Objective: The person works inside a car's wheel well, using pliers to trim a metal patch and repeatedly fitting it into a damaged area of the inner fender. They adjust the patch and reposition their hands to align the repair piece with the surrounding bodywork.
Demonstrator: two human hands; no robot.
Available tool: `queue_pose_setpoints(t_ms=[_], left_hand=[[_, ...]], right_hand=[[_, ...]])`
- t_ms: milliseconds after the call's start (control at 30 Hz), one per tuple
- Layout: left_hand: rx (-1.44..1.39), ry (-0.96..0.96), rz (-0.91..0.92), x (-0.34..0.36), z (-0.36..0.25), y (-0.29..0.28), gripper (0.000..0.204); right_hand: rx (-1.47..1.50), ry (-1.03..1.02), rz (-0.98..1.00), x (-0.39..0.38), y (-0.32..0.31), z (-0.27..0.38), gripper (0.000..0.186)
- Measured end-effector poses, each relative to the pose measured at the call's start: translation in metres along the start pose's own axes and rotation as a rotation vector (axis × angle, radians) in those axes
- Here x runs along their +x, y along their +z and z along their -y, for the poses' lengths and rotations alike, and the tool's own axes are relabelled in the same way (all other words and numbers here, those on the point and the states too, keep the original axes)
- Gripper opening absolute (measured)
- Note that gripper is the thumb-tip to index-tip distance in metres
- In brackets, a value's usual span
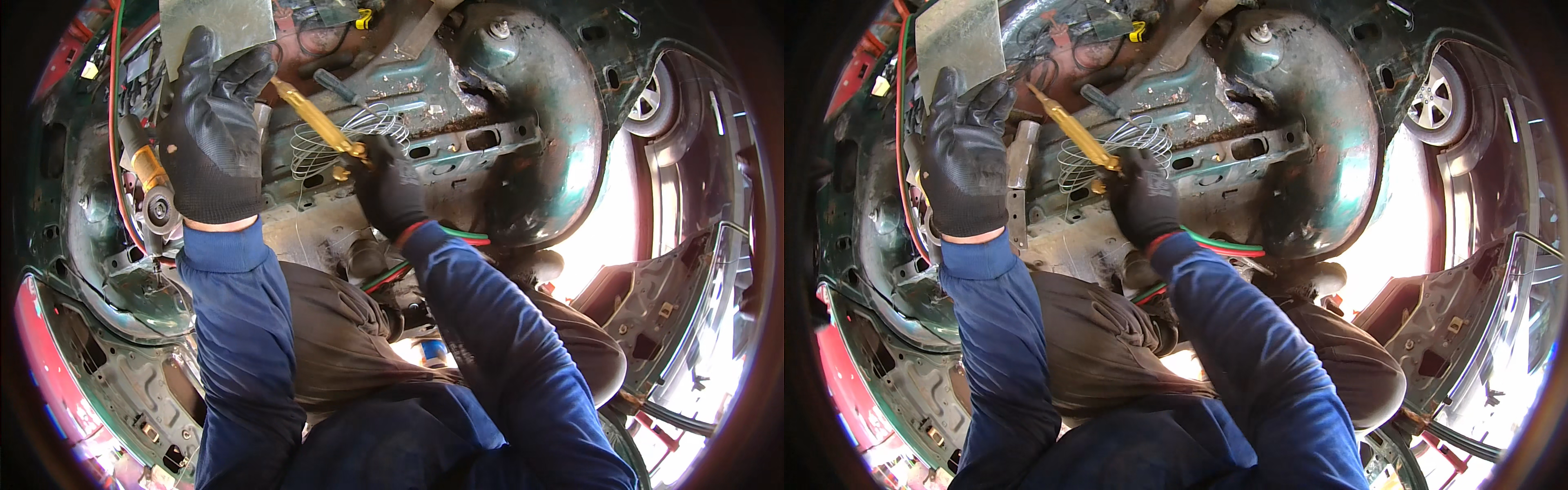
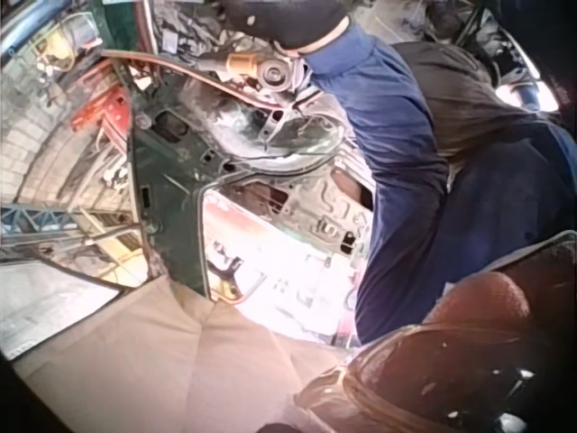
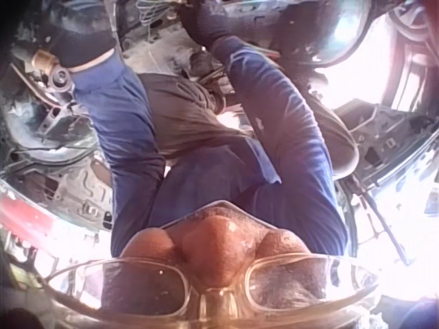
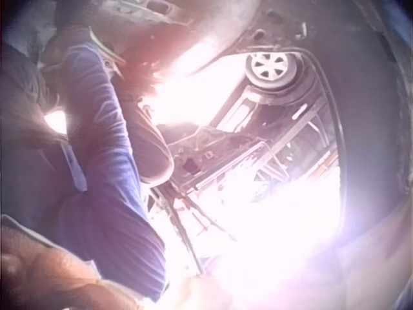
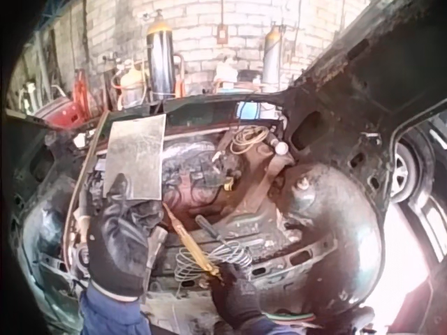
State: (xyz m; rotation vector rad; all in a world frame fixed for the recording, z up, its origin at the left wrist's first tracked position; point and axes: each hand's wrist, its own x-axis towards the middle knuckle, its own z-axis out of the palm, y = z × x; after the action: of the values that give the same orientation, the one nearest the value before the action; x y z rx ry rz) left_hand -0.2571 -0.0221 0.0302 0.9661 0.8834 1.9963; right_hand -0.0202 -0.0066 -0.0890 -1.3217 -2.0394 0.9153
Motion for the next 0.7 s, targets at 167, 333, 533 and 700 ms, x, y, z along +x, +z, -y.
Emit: queue_pose_setpoints(t_ms=[167,333,533,700], left_hand=[[-0.031,-0.005,0.008,0.0,0.004,0.01,0.056],[0.121,-0.079,-0.113,-0.008,0.003,0.043,0.056],[0.357,0.051,0.067,-0.015,0.016,0.034,0.056],[0.086,-0.194,-0.09,-0.01,0.011,0.053,0.056]], right_hand=[[0.001,0.094,-0.05,0.025,0.044,0.034,0.035],[-0.447,-0.048,-0.038,0.029,0.043,0.025,0.04],[-0.255,-0.119,-0.244,0.077,0.016,0.012,0.042],[-0.487,0.114,0.034,0.133,0.023,0.001,0.044]])
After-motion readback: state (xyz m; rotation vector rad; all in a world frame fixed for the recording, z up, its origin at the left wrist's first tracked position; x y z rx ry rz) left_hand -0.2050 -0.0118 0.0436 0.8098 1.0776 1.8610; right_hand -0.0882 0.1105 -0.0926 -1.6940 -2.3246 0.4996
